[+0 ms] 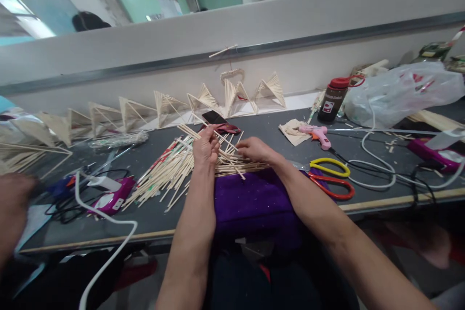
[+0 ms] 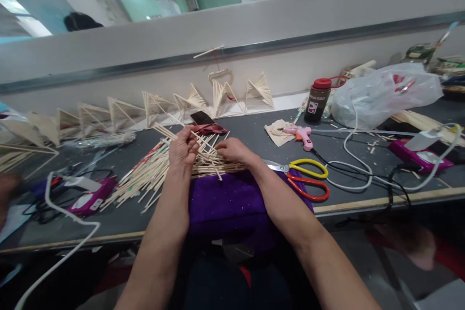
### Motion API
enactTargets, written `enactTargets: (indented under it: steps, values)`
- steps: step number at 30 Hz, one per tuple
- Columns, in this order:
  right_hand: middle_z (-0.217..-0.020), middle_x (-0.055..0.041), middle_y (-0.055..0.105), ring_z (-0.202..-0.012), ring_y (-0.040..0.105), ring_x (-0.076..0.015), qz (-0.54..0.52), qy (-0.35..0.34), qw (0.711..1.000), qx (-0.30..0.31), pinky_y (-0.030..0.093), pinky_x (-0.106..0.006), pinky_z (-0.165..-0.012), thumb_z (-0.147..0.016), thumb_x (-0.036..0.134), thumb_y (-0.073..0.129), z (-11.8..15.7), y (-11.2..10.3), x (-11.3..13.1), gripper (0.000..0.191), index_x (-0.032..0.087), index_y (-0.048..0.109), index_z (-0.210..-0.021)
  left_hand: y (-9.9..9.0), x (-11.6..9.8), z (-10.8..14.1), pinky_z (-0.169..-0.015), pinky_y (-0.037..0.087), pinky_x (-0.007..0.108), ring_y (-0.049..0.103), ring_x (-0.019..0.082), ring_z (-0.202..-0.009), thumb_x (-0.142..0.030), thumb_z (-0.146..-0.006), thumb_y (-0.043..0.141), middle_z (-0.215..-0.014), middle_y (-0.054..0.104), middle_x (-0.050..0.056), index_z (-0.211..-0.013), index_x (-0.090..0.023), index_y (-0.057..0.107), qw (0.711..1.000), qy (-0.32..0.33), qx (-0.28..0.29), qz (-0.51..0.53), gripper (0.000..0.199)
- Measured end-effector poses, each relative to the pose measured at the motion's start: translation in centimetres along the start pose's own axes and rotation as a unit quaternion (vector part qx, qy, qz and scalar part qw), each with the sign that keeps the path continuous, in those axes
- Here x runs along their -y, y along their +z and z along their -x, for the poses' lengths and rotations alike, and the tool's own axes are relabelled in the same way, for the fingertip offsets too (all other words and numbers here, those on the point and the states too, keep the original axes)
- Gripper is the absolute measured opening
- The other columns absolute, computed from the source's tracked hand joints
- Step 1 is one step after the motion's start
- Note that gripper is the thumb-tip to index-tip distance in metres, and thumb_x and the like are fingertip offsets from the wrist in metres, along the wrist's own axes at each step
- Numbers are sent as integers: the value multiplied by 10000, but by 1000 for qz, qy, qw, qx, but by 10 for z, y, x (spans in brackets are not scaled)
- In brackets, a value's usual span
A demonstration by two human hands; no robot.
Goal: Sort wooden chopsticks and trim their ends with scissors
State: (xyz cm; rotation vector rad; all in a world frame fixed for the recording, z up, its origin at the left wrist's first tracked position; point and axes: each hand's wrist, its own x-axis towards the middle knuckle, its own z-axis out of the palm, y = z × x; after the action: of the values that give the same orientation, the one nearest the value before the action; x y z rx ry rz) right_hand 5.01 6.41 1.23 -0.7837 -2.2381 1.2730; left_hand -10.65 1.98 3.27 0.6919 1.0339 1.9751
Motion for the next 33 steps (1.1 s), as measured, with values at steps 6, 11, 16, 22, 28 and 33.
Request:
enactTargets:
  steps: [6, 11, 16, 22, 28, 33]
  values:
    - [-690, -7, 621, -529, 513, -59, -114, -37, 992, -27, 365, -163, -470, -702, 269, 561, 3, -18, 2, 210, 123, 665, -812, 25, 7, -1, -290, 106, 143, 216, -11, -296, -288, -568, 743, -416, 367, -96, -645, -122, 565, 999, 32, 17, -26, 256]
    - [-522, 8, 565, -429, 453, -53, -70, -25, 995, -59, 356, -173, -447, -704, 273, 555, 2, -21, -3, 190, 111, 645, -659, 46, 11, -9, -292, 112, 152, 209, -7, -299, -282, -569, 747, -395, 343, -100, -613, -131, 547, 998, 48, 39, -22, 254]
    - [-463, 6, 544, -379, 409, -43, -41, 30, 987, -150, 312, -168, -402, -683, 353, 605, 3, -32, -8, 252, 112, 646, -619, 61, 19, -23, -290, 102, 155, 191, -14, -299, -260, -600, 726, -429, 365, -93, -609, -134, 546, 999, 36, 31, -9, 220]
    - [-586, -52, 642, -450, 532, -85, 22, 52, 992, -117, 344, -180, -441, -748, 268, 520, 3, -42, -11, 228, 116, 678, -687, 70, 42, -39, -293, 150, 153, 244, 3, -284, -272, -671, 683, -410, 335, -100, -639, -141, 564, 999, 32, 25, -12, 180]
    - [-773, -137, 693, -692, 619, -179, 282, 88, 951, -87, 352, -231, -556, -689, 120, 516, 3, -48, -15, 214, 116, 715, -767, 75, 72, -39, -466, 432, 184, 564, 79, -489, -378, -770, 593, -620, 611, 24, -626, -125, 549, 998, 1, 53, -40, 294]
    - [-755, -119, 690, -670, 613, -171, 250, 111, 960, -59, 353, -225, -536, -738, 236, 538, 3, -49, -14, 212, 127, 714, -783, 80, 68, -31, -377, 322, 152, 321, 27, -331, -411, -786, 591, -450, 413, -77, -702, -172, 505, 994, -26, 103, 12, 268]
